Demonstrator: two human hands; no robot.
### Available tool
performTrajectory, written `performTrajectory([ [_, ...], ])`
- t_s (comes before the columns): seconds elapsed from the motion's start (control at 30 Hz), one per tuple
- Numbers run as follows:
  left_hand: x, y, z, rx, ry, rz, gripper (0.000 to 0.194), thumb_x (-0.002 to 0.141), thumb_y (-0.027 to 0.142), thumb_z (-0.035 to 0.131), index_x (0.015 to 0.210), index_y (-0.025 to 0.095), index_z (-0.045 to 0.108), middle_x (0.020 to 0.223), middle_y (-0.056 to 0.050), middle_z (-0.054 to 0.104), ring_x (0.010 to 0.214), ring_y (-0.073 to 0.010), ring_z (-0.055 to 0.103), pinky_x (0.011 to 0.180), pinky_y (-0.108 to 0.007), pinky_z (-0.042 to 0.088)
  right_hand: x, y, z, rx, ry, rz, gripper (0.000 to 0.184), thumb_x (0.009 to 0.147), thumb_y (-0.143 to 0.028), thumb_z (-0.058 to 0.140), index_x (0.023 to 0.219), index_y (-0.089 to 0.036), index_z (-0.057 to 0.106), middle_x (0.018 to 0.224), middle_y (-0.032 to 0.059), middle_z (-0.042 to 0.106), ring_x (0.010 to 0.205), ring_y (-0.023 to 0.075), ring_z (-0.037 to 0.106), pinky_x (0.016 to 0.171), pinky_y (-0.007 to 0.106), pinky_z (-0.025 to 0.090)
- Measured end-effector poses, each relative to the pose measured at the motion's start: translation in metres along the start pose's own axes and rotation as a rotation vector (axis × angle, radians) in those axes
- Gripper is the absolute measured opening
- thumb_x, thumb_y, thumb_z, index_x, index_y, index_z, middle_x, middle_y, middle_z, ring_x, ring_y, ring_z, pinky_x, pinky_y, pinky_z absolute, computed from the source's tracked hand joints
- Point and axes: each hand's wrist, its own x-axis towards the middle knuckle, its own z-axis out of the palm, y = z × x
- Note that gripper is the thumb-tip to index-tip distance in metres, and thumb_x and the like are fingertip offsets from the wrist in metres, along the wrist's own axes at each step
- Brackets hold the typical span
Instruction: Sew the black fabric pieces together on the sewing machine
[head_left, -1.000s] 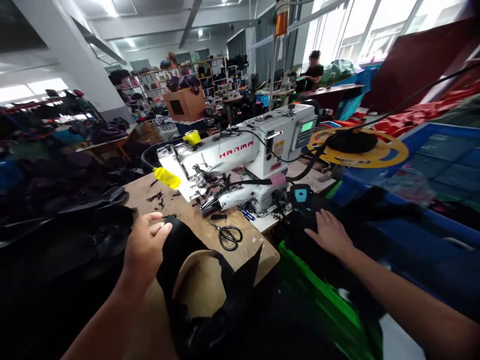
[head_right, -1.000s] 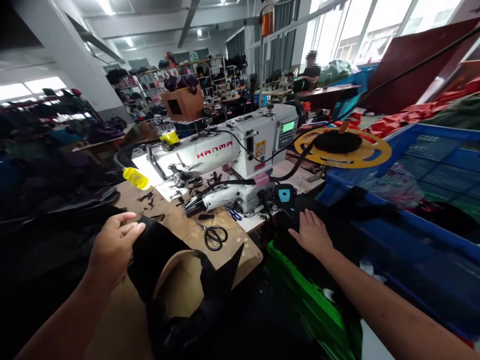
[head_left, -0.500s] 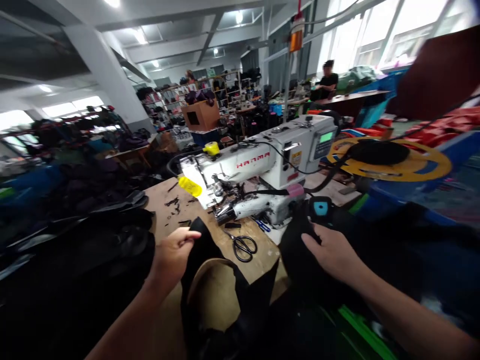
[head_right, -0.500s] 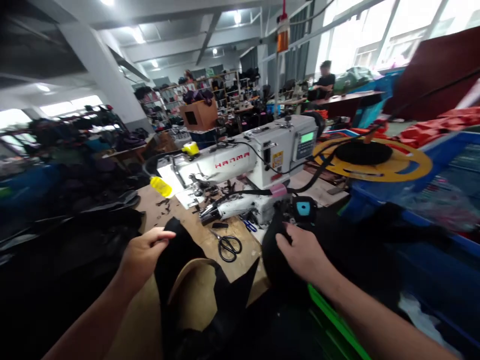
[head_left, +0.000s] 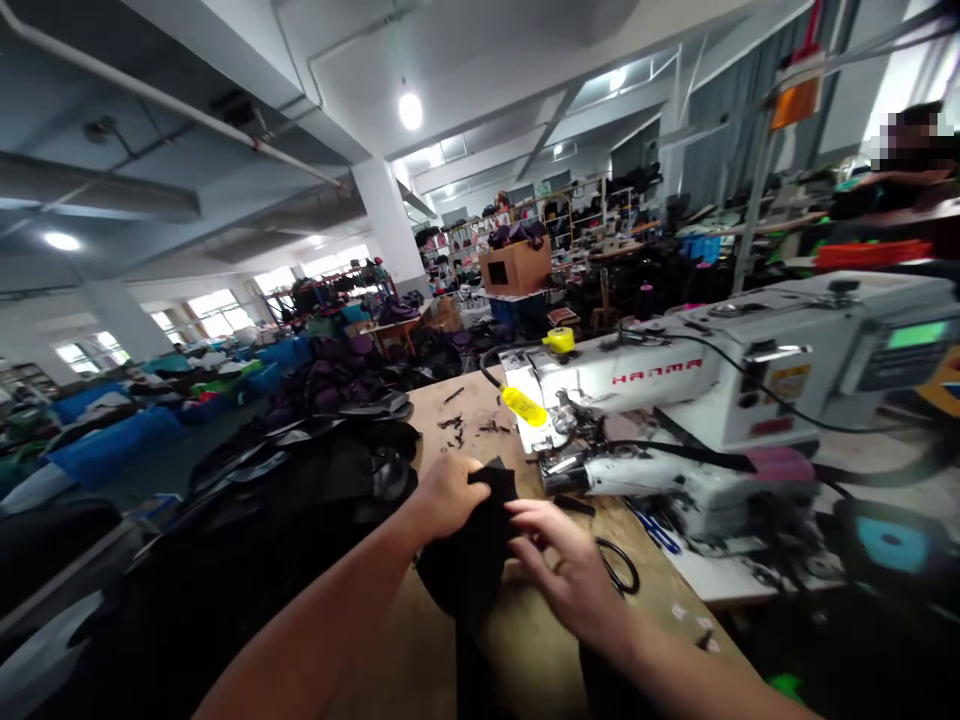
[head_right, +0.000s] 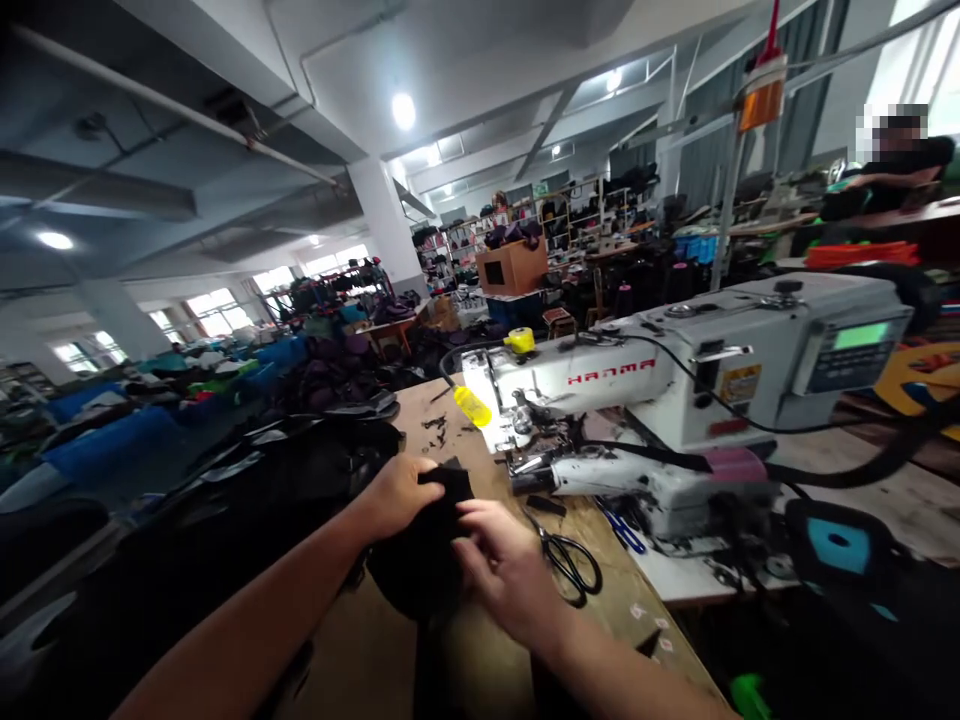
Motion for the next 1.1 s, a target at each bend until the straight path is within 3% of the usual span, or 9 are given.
performTrajectory([
  [0.07, -0.009, -0.002, 0.002, -0.043, 0.005, 0.074, 0.018, 0.077, 0.024, 0.059, 0.078, 0.012, 0.072, 0.073, -0.001, 0.069, 0.068, -0.0153, 0.06, 0.061, -0.024, 0.042, -0.001, 0.025, -0.011, 0.087, 0.038, 0.163, 0.04, 0.093, -0.039, 0.06, 0.128, -0.019, 0.061, 0.127, 0.0141, 0.065, 0.1, 0.0236, 0.068, 0.082, 0.035, 0.058],
  [0.13, -0.016, -0.003, 0.003, -0.11, -0.008, 0.119, 0.022, 0.079, 0.023, 0.06, 0.09, 0.014, 0.076, 0.086, -0.003, 0.074, 0.08, -0.0188, 0.066, 0.072, -0.026, 0.049, 0.004, 0.043, -0.015, 0.186, -0.179, 0.204, 0.048, 0.088, -0.041, 0.066, 0.131, -0.02, 0.061, 0.125, 0.0112, 0.067, 0.11, 0.0263, 0.064, 0.089, 0.037, 0.055],
  [0.27, -0.022, -0.002, 0.001, -0.134, 0.118, 0.175, 0.039, 0.078, 0.016, 0.063, 0.116, 0.02, 0.073, 0.11, -0.004, 0.076, 0.102, -0.0223, 0.068, 0.094, -0.031, 0.051, 0.026, 0.051, -0.013, 0.322, -0.596, 0.191, 0.028, 0.094, -0.04, 0.056, 0.088, -0.016, 0.069, 0.087, 0.0025, 0.069, 0.081, 0.0202, 0.062, 0.075, 0.03, 0.049],
  [0.4, -0.018, -0.014, -0.002, -0.084, 0.292, 0.138, 0.051, 0.074, 0.015, 0.068, 0.125, 0.022, 0.068, 0.122, -0.006, 0.072, 0.114, -0.024, 0.065, 0.104, -0.034, 0.046, 0.028, 0.037, -0.018, 0.312, -0.639, 0.254, 0.032, 0.094, -0.042, 0.056, 0.076, -0.016, 0.06, 0.072, -0.0018, 0.059, 0.065, 0.0137, 0.048, 0.061, 0.024, 0.038],
  [0.53, -0.014, -0.033, 0.01, -0.195, 0.185, 0.053, 0.039, 0.069, 0.016, 0.071, 0.107, 0.017, 0.075, 0.098, -0.004, 0.075, 0.092, -0.0211, 0.068, 0.084, -0.03, 0.053, -0.003, 0.023, -0.024, 0.292, -0.67, 0.312, 0.036, 0.097, -0.048, 0.052, 0.078, -0.018, 0.06, 0.075, -0.0001, 0.061, 0.067, 0.0153, 0.051, 0.061, 0.025, 0.041],
  [0.63, -0.014, -0.041, 0.027, -0.327, 0.128, -0.04, 0.039, 0.067, 0.019, 0.074, 0.106, 0.017, 0.076, 0.086, -0.002, 0.073, 0.077, -0.017, 0.066, 0.069, -0.026, 0.051, -0.02, 0.022, -0.028, 0.252, -0.639, 0.341, 0.037, 0.095, -0.053, 0.053, 0.087, -0.019, 0.067, 0.083, 0.0033, 0.068, 0.075, 0.0204, 0.061, 0.068, 0.028, 0.048],
  [0.77, -0.012, -0.038, 0.042, -0.424, 0.136, -0.071, 0.037, 0.067, 0.019, 0.073, 0.103, 0.016, 0.075, 0.082, 0.0, 0.07, 0.073, -0.014, 0.063, 0.065, -0.023, 0.048, -0.009, 0.026, -0.026, 0.257, -0.382, 0.363, 0.041, 0.087, -0.057, 0.061, 0.105, -0.021, 0.07, 0.097, 0.0065, 0.072, 0.093, 0.0263, 0.065, 0.079, 0.031, 0.053],
  [0.9, -0.009, -0.028, 0.041, -0.367, 0.179, -0.063, 0.034, 0.067, 0.02, 0.073, 0.1, 0.016, 0.075, 0.078, 0.001, 0.069, 0.071, -0.0134, 0.061, 0.063, -0.022, 0.046, 0.009, 0.027, -0.015, 0.26, -0.126, 0.346, 0.041, 0.087, -0.059, 0.06, 0.074, -0.021, 0.063, 0.073, 0.0021, 0.061, 0.07, 0.0191, 0.057, 0.065, 0.027, 0.049],
  [1.1, -0.007, -0.021, 0.036, -0.275, 0.242, -0.012, 0.029, 0.082, 0.04, 0.065, 0.089, 0.015, 0.078, 0.08, -0.002, 0.072, 0.076, -0.015, 0.062, 0.068, -0.025, 0.046, 0.009, 0.033, -0.002, 0.254, -0.07, 0.307, 0.045, 0.089, -0.058, 0.061, 0.064, -0.021, 0.056, 0.065, -0.0002, 0.05, 0.064, 0.0157, 0.046, 0.06, 0.026, 0.042],
])
